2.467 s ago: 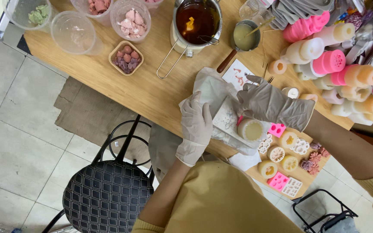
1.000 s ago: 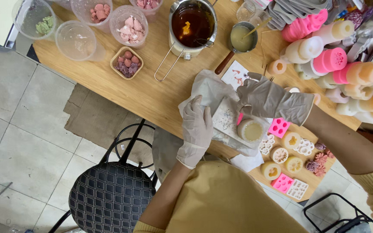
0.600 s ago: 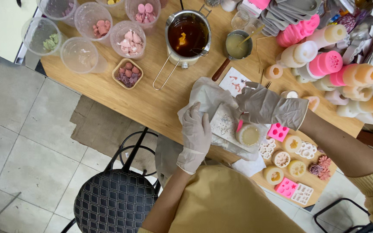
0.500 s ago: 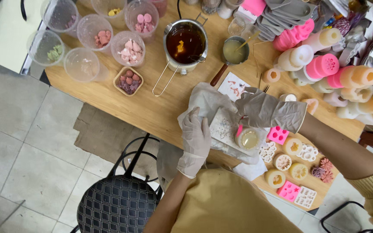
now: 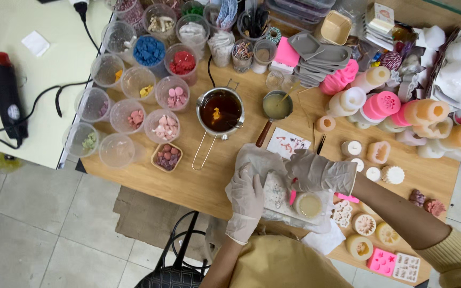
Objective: The person pours melted wax from a metal pot into a mold and onto a circular base, then uses tweezers and a small tool to arrange decorative wax flowers and beads onto the wax surface.
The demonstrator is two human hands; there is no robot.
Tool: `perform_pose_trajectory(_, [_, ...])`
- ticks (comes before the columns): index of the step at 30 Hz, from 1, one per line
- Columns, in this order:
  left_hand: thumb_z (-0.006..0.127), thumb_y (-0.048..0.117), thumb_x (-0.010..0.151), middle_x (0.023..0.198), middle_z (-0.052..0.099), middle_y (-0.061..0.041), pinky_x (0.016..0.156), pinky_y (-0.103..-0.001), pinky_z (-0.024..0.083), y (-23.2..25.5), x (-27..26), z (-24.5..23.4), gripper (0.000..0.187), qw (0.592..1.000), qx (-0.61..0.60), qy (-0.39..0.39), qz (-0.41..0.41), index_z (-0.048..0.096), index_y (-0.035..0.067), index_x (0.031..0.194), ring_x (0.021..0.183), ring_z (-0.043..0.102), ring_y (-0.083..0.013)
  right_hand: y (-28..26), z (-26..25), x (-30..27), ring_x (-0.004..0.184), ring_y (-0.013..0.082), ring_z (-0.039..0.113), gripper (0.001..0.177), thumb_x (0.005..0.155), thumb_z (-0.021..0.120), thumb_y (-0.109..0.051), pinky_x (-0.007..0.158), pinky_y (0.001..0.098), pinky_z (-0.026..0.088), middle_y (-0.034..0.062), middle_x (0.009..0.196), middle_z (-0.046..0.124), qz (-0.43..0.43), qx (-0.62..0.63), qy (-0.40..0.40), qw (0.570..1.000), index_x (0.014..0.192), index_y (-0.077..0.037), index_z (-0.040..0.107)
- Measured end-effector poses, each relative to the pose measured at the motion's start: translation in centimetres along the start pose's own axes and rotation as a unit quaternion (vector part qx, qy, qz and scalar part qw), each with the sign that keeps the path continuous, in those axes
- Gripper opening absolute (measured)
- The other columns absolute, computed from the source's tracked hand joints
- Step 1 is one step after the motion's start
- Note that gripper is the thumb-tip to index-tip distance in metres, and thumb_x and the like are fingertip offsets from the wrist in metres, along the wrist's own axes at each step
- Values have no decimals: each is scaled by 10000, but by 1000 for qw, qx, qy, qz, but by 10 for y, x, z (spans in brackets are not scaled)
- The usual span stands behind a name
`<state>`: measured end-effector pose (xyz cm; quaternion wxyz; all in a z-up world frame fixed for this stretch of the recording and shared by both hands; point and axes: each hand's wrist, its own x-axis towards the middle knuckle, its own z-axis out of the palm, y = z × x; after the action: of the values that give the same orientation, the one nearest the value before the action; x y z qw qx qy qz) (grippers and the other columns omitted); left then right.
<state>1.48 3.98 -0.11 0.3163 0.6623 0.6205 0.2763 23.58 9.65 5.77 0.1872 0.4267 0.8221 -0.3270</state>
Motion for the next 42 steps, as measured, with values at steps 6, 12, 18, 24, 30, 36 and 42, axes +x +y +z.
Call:
perform_pose_trajectory(6, [593, 232, 994, 1265, 615, -237, 927, -461, 517, -10, 36, 16, 381, 999, -28, -42, 12, 551, 15, 1304, 1148, 620, -404, 62, 2, 1, 894, 221, 719, 168, 846, 754, -132, 807, 339, 573, 72, 947, 778, -67, 348, 173, 919, 999, -104, 816])
perform_pose_trajectory(12, [607, 371, 977, 1273, 586, -275, 953, -486, 498, -37, 110, 83, 601, 995, -21, -96, -33, 458, -40, 1389, 1164, 594, -436, 117, 64, 79, 681, 260, 620, 219, 888, 782, -129, 673, 404, 520, 93, 770, 714, 282, 383, 481, 737, 1103, -155, 817])
perform_pose_trajectory(18, [503, 434, 1011, 1174, 666, -292, 871, -583, 518, -33, 145, 108, 520, 951, 75, -273, -122, 507, 25, 1332, 1056, 649, -499, 96, 78, 109, 789, 233, 642, 180, 837, 757, -216, 663, 421, 500, -15, 863, 717, 319, -32, 514, 795, 1011, -214, 802])
perform_pose_trajectory(24, [459, 317, 1000, 1000, 723, -260, 822, -589, 548, -12, 153, 90, 359, 920, 123, -343, -142, 524, 75, 1257, 964, 694, -482, 82, 64, 88, 808, 245, 605, 479, 678, 764, -356, 745, 414, 478, 19, 846, 639, 259, -88, 390, 879, 1110, -151, 735])
perform_pose_trajectory(30, [465, 313, 1007, 945, 733, -255, 779, -588, 558, -31, 149, 112, 354, 931, 138, -319, -107, 514, 62, 1251, 902, 716, -463, 82, 74, 74, 843, 210, 596, 391, 730, 754, -243, 754, 384, 471, -19, 901, 663, 250, -117, 403, 873, 1116, -188, 750])
perform_pose_trajectory(36, [450, 332, 1029, 956, 735, -254, 796, -578, 552, -36, 146, 119, 357, 934, 139, -313, -100, 531, 54, 1237, 918, 715, -452, 90, 85, 67, 857, 234, 656, 137, 836, 784, -191, 772, 415, 517, -4, 903, 727, 283, -61, 521, 803, 969, -164, 766])
perform_pose_trajectory(42, [449, 333, 1029, 987, 735, -252, 813, -575, 550, -43, 143, 127, 402, 930, 152, -314, -114, 509, 42, 1299, 945, 714, -452, 118, 79, 104, 809, 124, 706, 215, 860, 780, -221, 771, 299, 560, 51, 928, 798, 363, 496, 530, 584, 1033, -94, 792])
